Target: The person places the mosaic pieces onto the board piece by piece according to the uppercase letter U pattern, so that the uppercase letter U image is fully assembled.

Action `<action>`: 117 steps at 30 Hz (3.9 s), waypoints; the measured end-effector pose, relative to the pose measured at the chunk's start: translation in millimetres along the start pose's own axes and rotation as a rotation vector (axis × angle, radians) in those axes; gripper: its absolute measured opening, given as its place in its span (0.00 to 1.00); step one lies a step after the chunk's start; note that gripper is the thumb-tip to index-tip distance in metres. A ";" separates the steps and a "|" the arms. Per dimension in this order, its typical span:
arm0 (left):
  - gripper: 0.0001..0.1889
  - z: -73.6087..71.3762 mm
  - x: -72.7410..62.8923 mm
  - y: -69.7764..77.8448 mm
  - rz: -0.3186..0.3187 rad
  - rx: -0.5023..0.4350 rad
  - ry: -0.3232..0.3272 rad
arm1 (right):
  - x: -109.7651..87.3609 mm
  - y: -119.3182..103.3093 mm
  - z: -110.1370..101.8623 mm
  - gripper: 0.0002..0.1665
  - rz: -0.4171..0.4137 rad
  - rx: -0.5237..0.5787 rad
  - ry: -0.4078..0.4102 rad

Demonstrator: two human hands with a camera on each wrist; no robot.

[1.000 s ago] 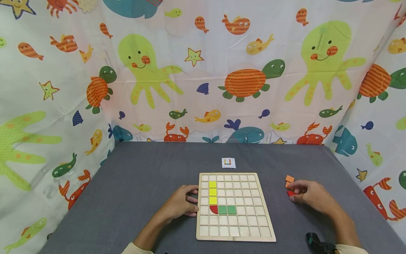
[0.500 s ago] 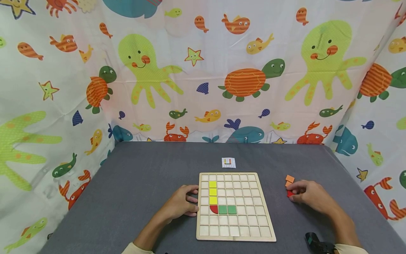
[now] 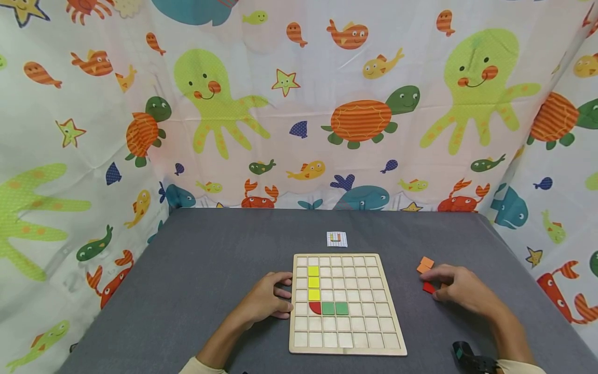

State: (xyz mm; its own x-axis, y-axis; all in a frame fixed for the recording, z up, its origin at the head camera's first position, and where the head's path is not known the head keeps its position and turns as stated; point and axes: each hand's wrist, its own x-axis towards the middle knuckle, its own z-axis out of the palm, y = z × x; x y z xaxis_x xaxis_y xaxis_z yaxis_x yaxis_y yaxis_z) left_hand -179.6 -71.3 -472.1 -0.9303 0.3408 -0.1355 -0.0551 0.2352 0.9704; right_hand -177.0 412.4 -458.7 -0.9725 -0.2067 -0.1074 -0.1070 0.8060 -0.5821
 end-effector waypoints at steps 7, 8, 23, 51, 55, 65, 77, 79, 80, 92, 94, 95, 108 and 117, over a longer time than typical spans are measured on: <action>0.40 0.1 -0.3 0.2 -0.004 0.003 0.000 | -2.0 -1.1 2.4 0.23 -0.019 -0.002 0.032; 0.40 0.1 -0.2 0.3 -0.005 0.004 0.000 | -2.2 -1.3 2.8 0.24 -0.022 0.004 0.037; 0.39 -1.0 -0.8 1.5 -0.003 0.009 -0.009 | -2.7 -1.6 0.0 0.28 -0.015 0.074 0.004; 0.39 -0.5 -0.7 0.3 0.005 0.008 -0.002 | -4.1 3.7 -2.2 0.32 0.000 0.192 -0.063; 0.39 -0.4 -1.3 1.3 0.003 0.007 -0.005 | -5.5 5.8 -2.9 0.32 -0.017 0.208 -0.082; 0.39 -1.2 -1.8 -0.4 -0.008 0.002 -0.008 | -3.6 1.4 0.3 0.28 0.023 0.075 -0.021; 0.39 -0.9 -1.6 -1.8 -0.006 -0.012 -0.004 | 6.4 -26.9 11.3 0.28 0.016 0.057 0.016; 0.39 -1.0 -1.3 -1.9 -0.005 -0.011 -0.005 | 8.2 -33.8 15.4 0.27 0.001 0.054 0.021; 0.39 -1.1 -1.2 -1.9 -0.004 -0.010 -0.005 | 9.0 -37.6 17.5 0.27 -0.004 0.055 0.028; 0.39 -0.4 -1.5 -1.1 -0.004 -0.003 0.006 | 17.1 -79.8 38.4 0.23 -0.133 0.150 -0.018; 0.39 -0.3 -1.6 -0.9 -0.003 -0.002 0.008 | 18.3 -85.5 42.2 0.23 -0.151 0.161 -0.030; 0.39 -0.2 -1.6 -0.8 -0.003 -0.002 0.008 | 18.7 -87.9 44.3 0.23 -0.161 0.167 -0.031; 0.39 0.2 -1.7 0.9 -0.003 0.008 0.007 | 22.2 -112.0 67.7 0.22 -0.267 0.159 -0.084; 0.39 0.6 -2.7 1.3 -0.006 0.006 0.012 | 22.9 -122.4 77.5 0.22 -0.335 0.173 -0.125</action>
State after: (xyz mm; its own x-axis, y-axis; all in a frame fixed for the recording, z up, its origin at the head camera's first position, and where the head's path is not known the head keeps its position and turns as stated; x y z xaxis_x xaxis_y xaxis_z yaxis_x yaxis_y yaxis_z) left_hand -176.9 -71.4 -470.7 -0.9344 0.3282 -0.1384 -0.0581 0.2430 0.9683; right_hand -170.1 265.9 -452.4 -0.8560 -0.5166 0.0208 -0.3673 0.5792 -0.7277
